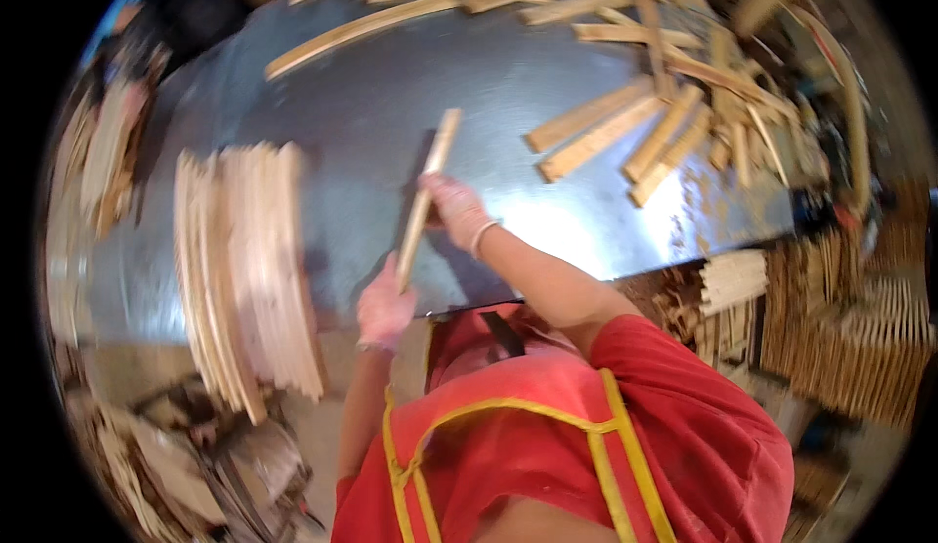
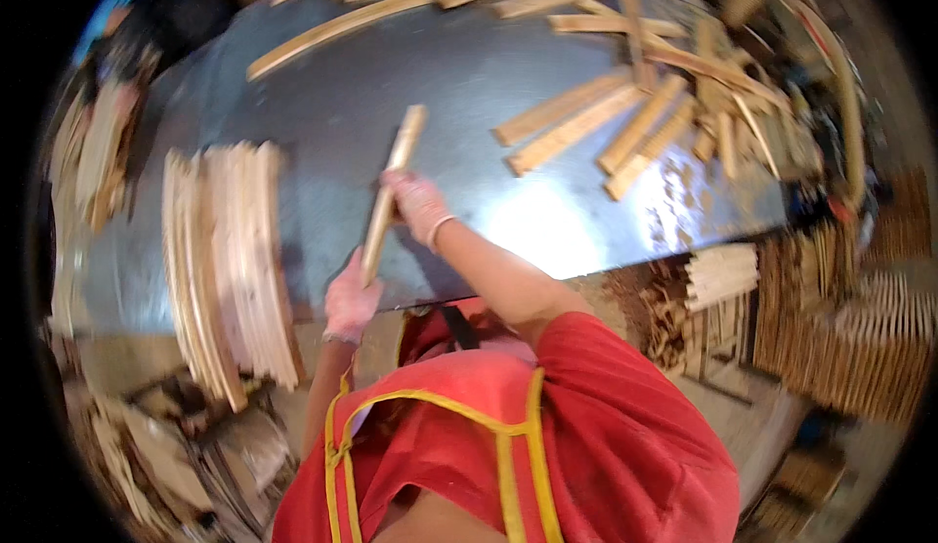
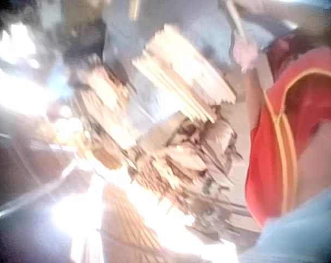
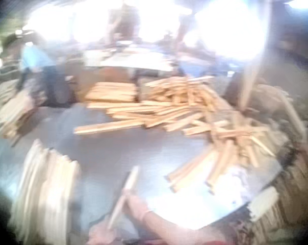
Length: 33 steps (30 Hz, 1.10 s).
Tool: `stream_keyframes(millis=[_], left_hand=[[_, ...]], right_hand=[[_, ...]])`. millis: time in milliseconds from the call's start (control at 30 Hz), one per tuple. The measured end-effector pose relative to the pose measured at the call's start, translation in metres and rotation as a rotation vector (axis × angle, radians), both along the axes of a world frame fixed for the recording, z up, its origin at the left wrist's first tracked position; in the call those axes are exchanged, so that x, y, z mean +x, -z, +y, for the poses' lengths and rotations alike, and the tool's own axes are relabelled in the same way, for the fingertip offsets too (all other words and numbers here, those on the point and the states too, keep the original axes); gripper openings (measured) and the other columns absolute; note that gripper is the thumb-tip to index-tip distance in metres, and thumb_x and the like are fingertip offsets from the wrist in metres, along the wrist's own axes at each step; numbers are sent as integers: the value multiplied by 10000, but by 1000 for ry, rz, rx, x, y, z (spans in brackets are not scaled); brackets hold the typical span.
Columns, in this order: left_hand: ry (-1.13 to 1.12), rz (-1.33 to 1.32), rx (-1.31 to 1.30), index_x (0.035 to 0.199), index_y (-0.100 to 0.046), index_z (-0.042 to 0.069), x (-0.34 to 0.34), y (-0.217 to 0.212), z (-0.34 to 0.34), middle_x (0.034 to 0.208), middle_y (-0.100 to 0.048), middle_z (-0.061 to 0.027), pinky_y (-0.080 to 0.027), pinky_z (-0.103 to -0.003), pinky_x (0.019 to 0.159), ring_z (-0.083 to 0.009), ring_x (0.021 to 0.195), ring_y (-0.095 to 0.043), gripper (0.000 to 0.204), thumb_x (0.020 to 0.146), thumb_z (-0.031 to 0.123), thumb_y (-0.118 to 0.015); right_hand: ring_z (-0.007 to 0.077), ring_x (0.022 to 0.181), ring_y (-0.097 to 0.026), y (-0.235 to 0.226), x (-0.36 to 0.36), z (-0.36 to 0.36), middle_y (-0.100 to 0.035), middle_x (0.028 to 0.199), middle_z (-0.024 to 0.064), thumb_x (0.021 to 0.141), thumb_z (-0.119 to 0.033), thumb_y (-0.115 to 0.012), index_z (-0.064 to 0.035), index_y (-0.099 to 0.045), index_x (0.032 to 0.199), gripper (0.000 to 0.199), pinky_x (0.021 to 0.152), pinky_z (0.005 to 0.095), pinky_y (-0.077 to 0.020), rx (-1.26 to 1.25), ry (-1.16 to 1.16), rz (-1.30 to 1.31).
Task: The person picks up thin wooden planks from a metal table and stacks them into neat piles. They repeatedly gather planks, align them, and place them into growing stacks while other workers handle wood in the background.
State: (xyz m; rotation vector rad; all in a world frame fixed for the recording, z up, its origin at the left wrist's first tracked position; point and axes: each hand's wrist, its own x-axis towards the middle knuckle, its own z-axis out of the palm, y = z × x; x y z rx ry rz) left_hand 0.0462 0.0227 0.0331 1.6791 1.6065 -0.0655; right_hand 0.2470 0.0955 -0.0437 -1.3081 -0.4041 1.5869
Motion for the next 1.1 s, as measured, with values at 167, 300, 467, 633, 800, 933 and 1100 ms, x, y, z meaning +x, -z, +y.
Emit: stream_keyframes(millis=[167, 300, 467, 633, 800, 933, 1100], left_hand=[[100, 3, 569, 1532, -587, 95, -75, 39, -17, 1378, -663, -258, -552, -490, 1003, -452, 1231, -663, 635, 905, 155, -663], [33, 684, 697, 1609, -487, 121, -146, 67, -12, 1573, -544, -188, -396, -471, 1219, -396, 1462, -500, 816, 848, 223, -765], [59, 711, 643, 1653, -401, 138, -95, 57, 30, 1648, -471, -140, -271, -505, 1304, -351, 1566, -377, 967, 831, 374, -852], [394, 315, 693, 1613, -464, 116, 109, 57, 70, 1592, -508, -159, -293, -513, 1284, -378, 1501, -434, 1038, 759, 521, -894], [663, 145, 422, 1615, -442, 87, 328, 27, 104, 1557, -496, -176, -404, -511, 1176, -383, 1461, -451, 1194, 640, 562, -942], [731, 322, 499, 1628, -409, 113, 382, 42, 108, 1499, -497, -163, -447, -509, 1111, -359, 1396, -495, 1156, 676, 538, -907], [649, 294, 398, 1637, -397, 127, 327, 52, 79, 1458, -519, -160, -481, -497, 1071, -363, 1338, -544, 1127, 698, 499, -895]], right_hand=[[318, 1158, -700, -56, 84, -44, -701, 1319, 251, 934, -421, -717, 36, -478, 1582, 828, 1051, 420, -537, 144, -82, -686], [356, 1233, -691, -20, 239, -77, -726, 1304, 239, 933, -481, -725, -1, -512, 1562, 819, 1057, 417, -528, -73, 212, -1168], [451, 1259, -650, -38, 396, -121, -701, 1293, 286, 882, -410, -718, -59, -631, 1368, 606, 1095, 498, -505, -404, 406, -1448], [436, 1336, -624, -18, 483, -121, -648, 1443, 253, 888, -521, -719, -57, -535, 1497, 788, 1109, 525, -499, -804, 349, -1431], [420, 1364, -602, -7, 501, -92, -655, 1435, 232, 917, -631, -679, -71, -517, 1536, 850, 1128, 534, -472, -893, 325, -1383], [405, 1368, -574, 24, 500, -86, -605, 1489, 220, 948, -529, -687, -123, -502, 1571, 767, 1160, 499, -433, -651, 359, -1523], [403, 1310, -611, 33, 440, -80, -629, 1400, 234, 889, -118, -769, -50, -470, 1552, 731, 1109, 467, -503, -224, 681, -1344]])
